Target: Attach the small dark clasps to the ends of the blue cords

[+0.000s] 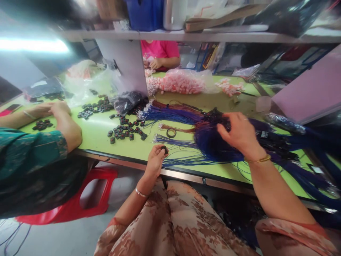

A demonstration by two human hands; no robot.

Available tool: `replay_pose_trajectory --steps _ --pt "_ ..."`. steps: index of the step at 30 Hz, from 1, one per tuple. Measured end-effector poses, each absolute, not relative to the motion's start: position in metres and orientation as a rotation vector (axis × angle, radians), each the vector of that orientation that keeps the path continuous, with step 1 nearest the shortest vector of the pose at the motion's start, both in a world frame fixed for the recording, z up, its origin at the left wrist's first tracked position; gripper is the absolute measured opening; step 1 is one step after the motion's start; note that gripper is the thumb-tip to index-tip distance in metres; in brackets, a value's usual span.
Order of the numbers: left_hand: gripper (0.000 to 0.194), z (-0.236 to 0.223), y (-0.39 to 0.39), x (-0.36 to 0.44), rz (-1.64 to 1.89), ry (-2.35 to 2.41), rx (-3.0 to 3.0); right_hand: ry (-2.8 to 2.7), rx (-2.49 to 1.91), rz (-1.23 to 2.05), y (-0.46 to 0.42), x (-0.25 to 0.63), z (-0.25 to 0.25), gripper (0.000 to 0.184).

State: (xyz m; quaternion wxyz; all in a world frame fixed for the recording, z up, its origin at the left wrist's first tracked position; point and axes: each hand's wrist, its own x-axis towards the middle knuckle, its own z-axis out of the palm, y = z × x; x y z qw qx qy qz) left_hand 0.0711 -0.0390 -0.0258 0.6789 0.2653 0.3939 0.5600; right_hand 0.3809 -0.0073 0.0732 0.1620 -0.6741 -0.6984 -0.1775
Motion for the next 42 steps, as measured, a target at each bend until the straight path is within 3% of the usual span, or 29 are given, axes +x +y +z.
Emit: replay_pose_trajectory --steps 2,5,11,14,17,21,32,42 --pt "0.031 -0.026 -0.039 0.071 1.258 0.885 0.597 -2.145 -1.761 -0.41 0.002 0.37 0.058 0.058" --pt "0.032 -0.027 -0.039 0.07 1.254 0.885 0.586 -2.202 -1.848 -0.401 0.017 0.368 0.023 0.072" --pt "0.032 -0.028 -0.039 0.07 1.257 0.88 0.577 -2.173 -1.989 -0.363 0.026 0.38 -0.003 0.079" --pt "0.033 -0.027 -0.039 0.07 1.259 0.87 0.577 -2.147 -1.877 -0.337 0.026 0.375 0.019 0.072" --pt "0.034 -0.026 -0.04 0.07 1.259 0.871 0.582 -2.123 -1.62 -0.319 0.03 0.359 0.041 0.051" --pt "0.032 -0.024 -0.04 0.07 1.256 0.877 0.59 -2.349 -1.343 -0.067 0.042 0.324 0.048 0.035" --pt "0.032 -0.025 -0.04 0.071 1.271 0.902 0.564 -2.437 -1.92 0.279 0.098 0.263 0.015 0.022" --pt "0.031 -0.018 -0.041 0.075 1.284 0.996 0.673 -2.452 -1.831 0.053 0.093 0.268 0.016 0.025"
